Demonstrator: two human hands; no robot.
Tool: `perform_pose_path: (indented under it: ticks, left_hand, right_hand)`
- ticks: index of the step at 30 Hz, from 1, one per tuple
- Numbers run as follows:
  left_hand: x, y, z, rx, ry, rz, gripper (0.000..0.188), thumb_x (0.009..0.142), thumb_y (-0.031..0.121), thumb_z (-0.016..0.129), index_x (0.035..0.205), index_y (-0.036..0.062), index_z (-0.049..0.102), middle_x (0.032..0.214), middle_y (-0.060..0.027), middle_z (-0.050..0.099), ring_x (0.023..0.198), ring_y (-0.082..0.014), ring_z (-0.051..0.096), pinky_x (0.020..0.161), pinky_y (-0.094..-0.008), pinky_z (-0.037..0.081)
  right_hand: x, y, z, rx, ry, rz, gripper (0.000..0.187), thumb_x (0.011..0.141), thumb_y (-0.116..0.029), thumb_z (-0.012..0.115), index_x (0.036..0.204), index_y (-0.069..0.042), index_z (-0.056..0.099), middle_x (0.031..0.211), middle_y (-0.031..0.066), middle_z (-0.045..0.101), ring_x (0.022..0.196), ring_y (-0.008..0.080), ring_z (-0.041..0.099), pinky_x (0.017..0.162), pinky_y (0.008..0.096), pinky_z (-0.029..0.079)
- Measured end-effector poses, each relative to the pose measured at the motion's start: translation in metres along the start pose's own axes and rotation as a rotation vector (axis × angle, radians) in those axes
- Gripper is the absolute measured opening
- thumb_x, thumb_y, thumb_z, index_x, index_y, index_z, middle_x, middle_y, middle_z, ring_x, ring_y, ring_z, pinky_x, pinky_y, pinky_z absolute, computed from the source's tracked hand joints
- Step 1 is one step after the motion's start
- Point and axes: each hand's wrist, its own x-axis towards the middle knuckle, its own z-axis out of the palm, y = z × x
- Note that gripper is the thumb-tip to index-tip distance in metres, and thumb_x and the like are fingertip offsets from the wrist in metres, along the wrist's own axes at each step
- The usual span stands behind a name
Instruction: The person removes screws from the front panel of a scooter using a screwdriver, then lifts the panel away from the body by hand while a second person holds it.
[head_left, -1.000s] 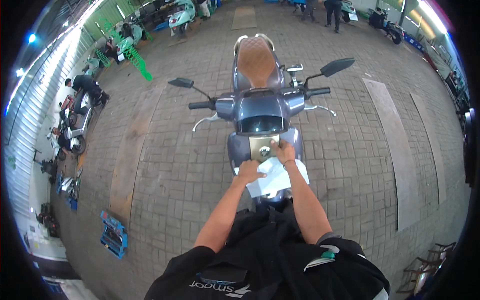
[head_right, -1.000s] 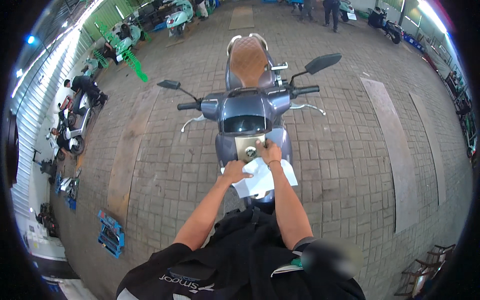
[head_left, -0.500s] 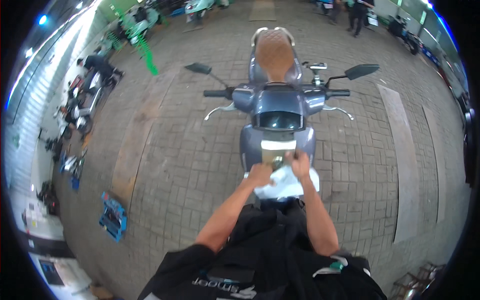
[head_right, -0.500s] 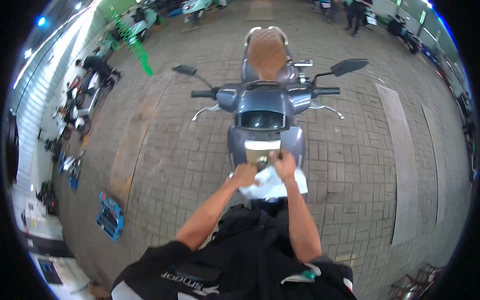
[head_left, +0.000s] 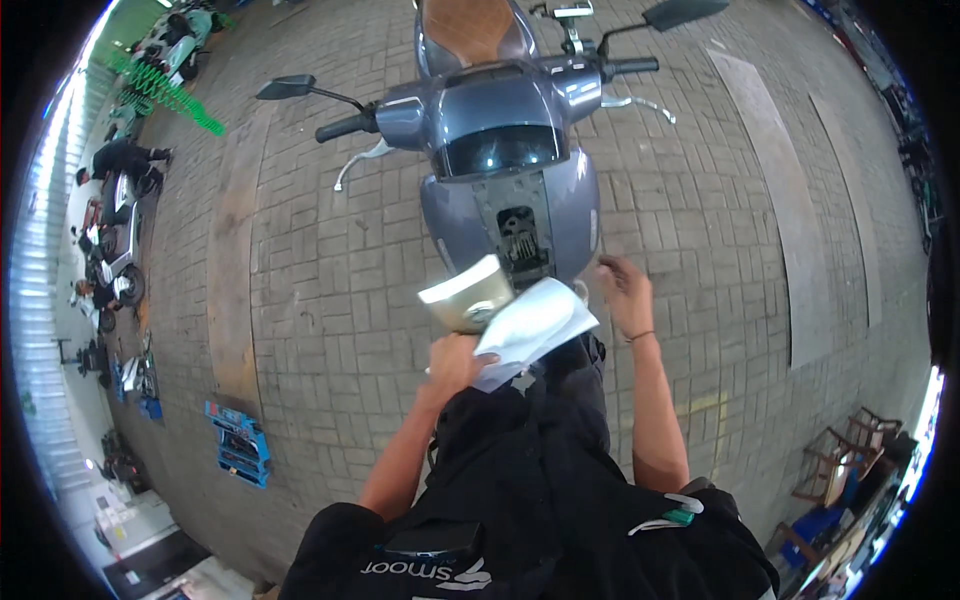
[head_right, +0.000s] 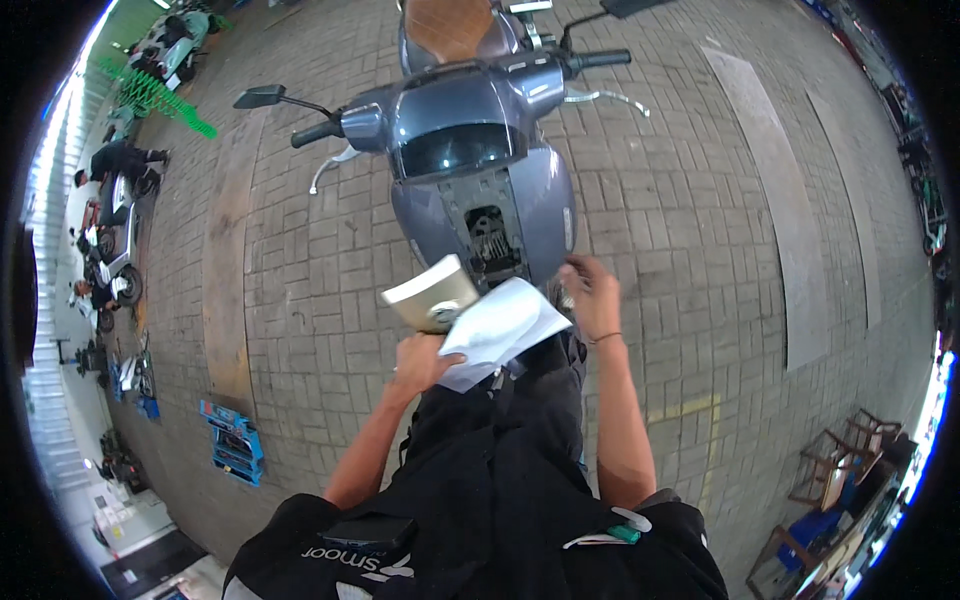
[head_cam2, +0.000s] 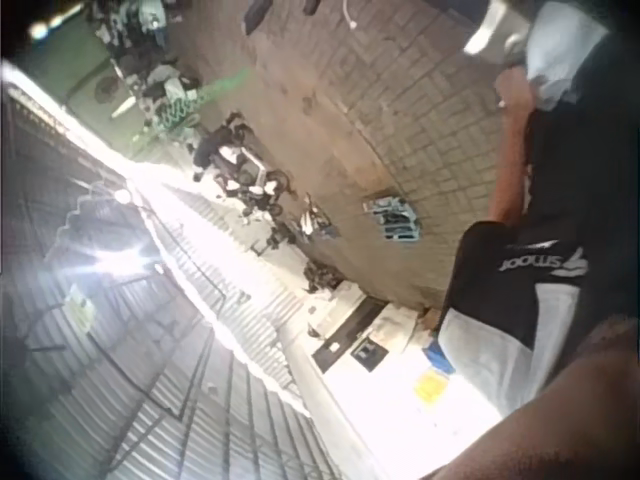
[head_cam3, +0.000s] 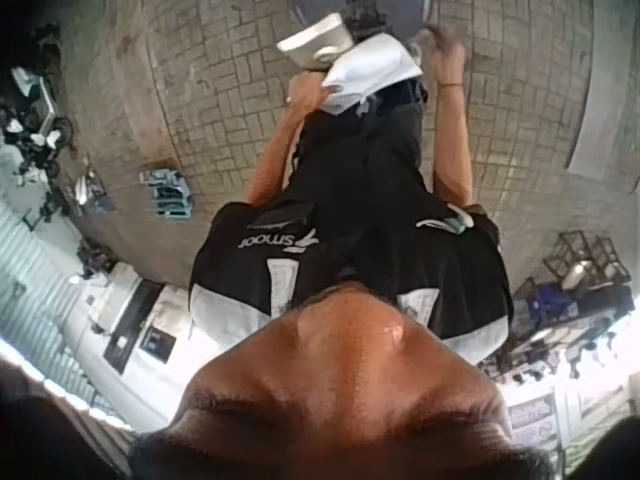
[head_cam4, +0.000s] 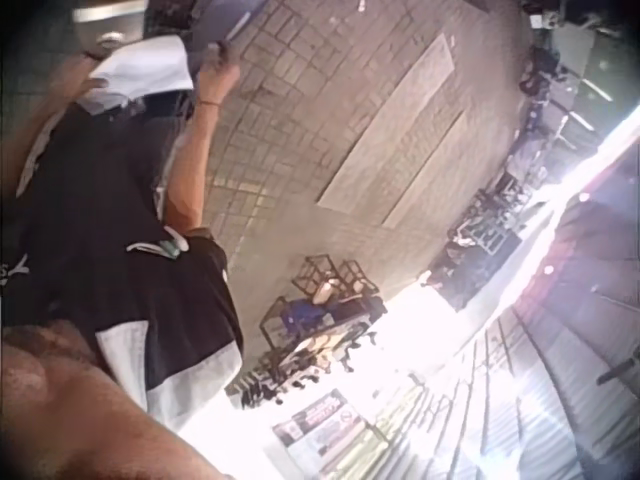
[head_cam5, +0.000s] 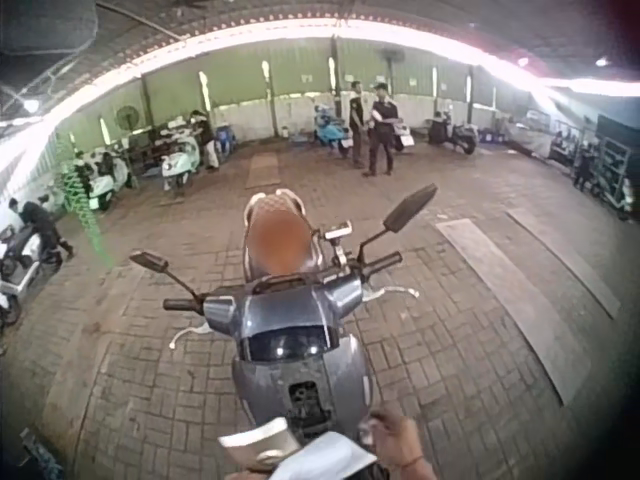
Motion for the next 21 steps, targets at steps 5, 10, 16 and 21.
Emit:
perform_pose_path:
  ticks: [5,10,16,21]
  left_hand:
    - [-0.074,-0.08,-0.027,-0.131,-0.137,-0.311,0.043,0.081,0.04,0.081,0.101,0.0029,0.077,0.091,-0.0204,0.075,0.087,-0.0363,0.072,0.078,-0.0458,0.054]
    - [-0.134,-0.114,-0.046,-0.64,0.088,-0.574,0.033,0.085,0.017,0.078,0.108,-0.0065,0.074,0.093,-0.0126,0.077,0.084,-0.0156,0.069,0.076,-0.0338,0.053]
    - [-0.127,-0.072,-0.057,-0.776,0.169,-0.568,0.028,0.085,0.008,0.076,0.109,-0.0056,0.075,0.098,-0.0094,0.076,0.087,-0.0147,0.069,0.081,-0.0307,0.053]
    - [-0.129,-0.048,-0.038,-0.82,0.214,-0.606,0.027,0.087,0.008,0.075,0.111,-0.0056,0.074,0.099,-0.0084,0.075,0.088,-0.0142,0.068,0.08,-0.0307,0.054]
  right_hand:
    - [-0.07,0.118,-0.044,-0.261,0.102,0.202,0.028,0.092,-0.017,0.069,0.113,0.002,0.073,0.103,0.0204,0.076,0.095,0.0262,0.074,0.085,0.0364,0.056]
    - [-0.124,0.14,0.022,-0.37,-0.122,0.287,0.027,0.089,-0.018,0.072,0.111,-0.003,0.074,0.097,0.0166,0.076,0.09,0.0265,0.074,0.083,0.0375,0.057]
    - [-0.149,0.131,0.14,-0.021,-0.479,0.147,0.067,0.083,-0.035,0.083,0.139,-0.008,0.057,0.128,0.0196,0.064,0.121,0.031,0.064,0.1,0.0409,0.052]
    - [-0.159,0.12,0.155,0.084,-0.632,0.176,0.09,0.081,-0.044,0.085,0.153,-0.012,0.043,0.146,0.022,0.044,0.138,0.0404,0.041,0.117,0.0477,0.037]
